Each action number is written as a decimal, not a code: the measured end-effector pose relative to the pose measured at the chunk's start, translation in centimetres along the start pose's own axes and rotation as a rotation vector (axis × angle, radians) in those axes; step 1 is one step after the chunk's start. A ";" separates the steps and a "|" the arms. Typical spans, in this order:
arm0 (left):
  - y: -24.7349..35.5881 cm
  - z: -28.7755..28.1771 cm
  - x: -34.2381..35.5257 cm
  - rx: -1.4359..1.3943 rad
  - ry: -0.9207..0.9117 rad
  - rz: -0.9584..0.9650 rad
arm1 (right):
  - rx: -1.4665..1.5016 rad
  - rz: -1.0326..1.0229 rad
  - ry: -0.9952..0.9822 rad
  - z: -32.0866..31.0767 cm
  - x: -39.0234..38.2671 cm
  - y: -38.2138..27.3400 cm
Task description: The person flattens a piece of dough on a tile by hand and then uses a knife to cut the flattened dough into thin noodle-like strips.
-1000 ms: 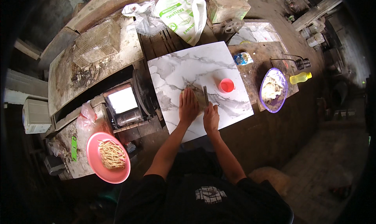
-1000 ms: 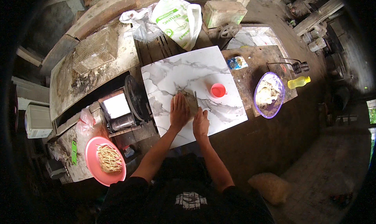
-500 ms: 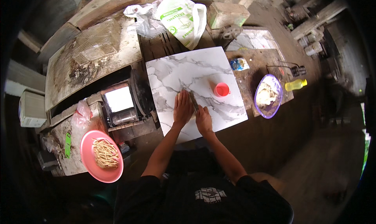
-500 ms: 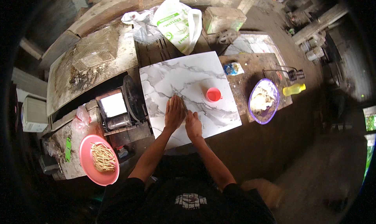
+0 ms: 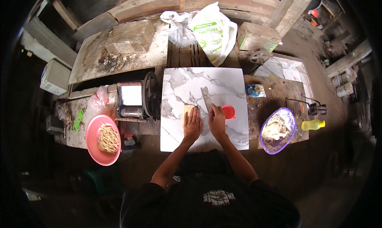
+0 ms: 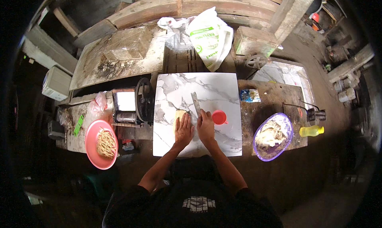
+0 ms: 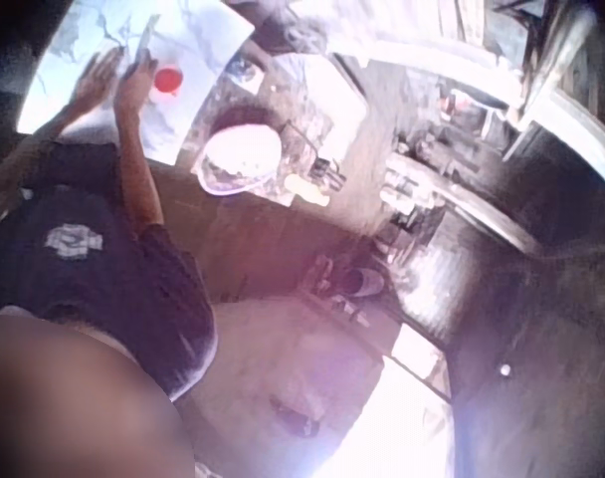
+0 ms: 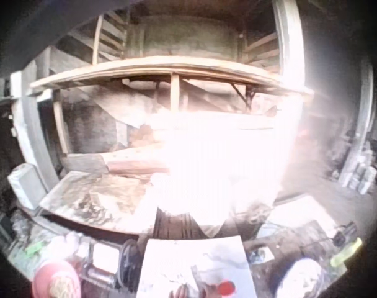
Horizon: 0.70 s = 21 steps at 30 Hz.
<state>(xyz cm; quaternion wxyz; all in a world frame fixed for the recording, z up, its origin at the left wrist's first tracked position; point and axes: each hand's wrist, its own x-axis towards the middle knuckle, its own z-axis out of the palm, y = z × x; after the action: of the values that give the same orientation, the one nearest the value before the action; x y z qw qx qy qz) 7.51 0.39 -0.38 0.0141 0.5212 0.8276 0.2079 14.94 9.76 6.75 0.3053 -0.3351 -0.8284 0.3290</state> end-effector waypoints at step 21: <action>-1.4 -0.1 1.1 0.115 0.077 -0.225 | 0.094 -0.185 -0.153 0.9 1.2 1.6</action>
<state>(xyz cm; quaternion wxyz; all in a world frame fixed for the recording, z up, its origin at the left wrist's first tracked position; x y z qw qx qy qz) 5.81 0.79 -0.53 -0.0243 0.4167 0.8913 0.1769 14.15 11.21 5.33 0.2858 -0.2165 -0.8603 0.3624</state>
